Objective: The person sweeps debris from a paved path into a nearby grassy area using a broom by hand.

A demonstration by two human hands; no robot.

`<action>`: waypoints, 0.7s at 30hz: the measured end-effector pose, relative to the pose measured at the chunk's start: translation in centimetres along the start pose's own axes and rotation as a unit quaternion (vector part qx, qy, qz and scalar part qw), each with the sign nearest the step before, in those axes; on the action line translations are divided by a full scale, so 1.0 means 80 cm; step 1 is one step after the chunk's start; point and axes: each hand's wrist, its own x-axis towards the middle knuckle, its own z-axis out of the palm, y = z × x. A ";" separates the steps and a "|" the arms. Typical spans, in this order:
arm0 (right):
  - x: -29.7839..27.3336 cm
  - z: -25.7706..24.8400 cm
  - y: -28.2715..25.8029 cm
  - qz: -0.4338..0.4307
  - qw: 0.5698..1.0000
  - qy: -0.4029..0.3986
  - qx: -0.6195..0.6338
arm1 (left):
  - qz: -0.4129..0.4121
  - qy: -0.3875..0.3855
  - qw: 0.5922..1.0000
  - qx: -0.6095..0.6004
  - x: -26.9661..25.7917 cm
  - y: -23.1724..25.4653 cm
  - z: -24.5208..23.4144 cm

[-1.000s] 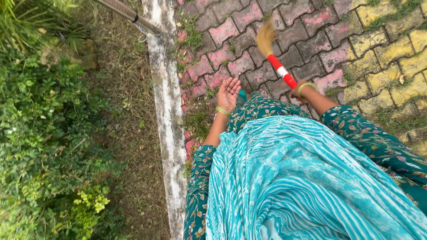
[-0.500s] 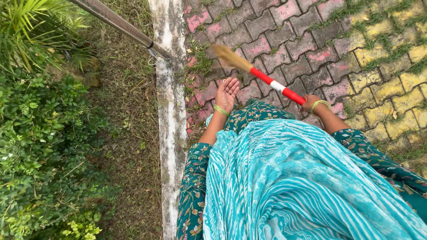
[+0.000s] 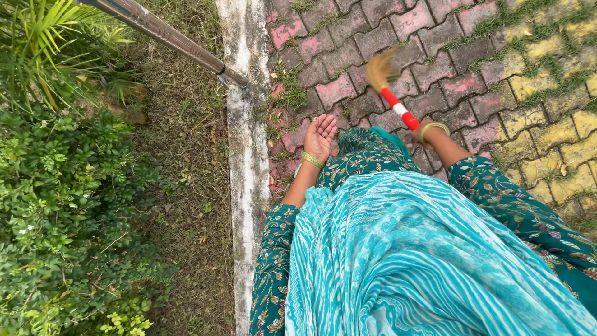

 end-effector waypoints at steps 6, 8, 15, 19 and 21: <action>0.029 -0.013 -0.046 -0.202 0.967 0.041 -0.150 | -0.020 0.011 1.000 0.013 0.024 -0.002 0.019; 0.037 -0.027 -0.036 -0.229 0.962 0.031 -0.142 | 0.007 0.007 1.000 0.002 0.033 0.006 0.030; 0.049 -0.102 0.029 -0.131 0.989 0.029 0.059 | 0.018 0.023 1.000 -0.007 0.084 0.030 0.076; 0.079 -0.163 0.049 -0.039 0.990 0.005 0.136 | 0.033 0.024 0.999 -0.014 0.116 0.033 0.102; 0.099 -0.187 0.050 -0.013 0.989 0.007 0.145 | 0.041 0.022 0.999 -0.011 0.126 0.034 0.109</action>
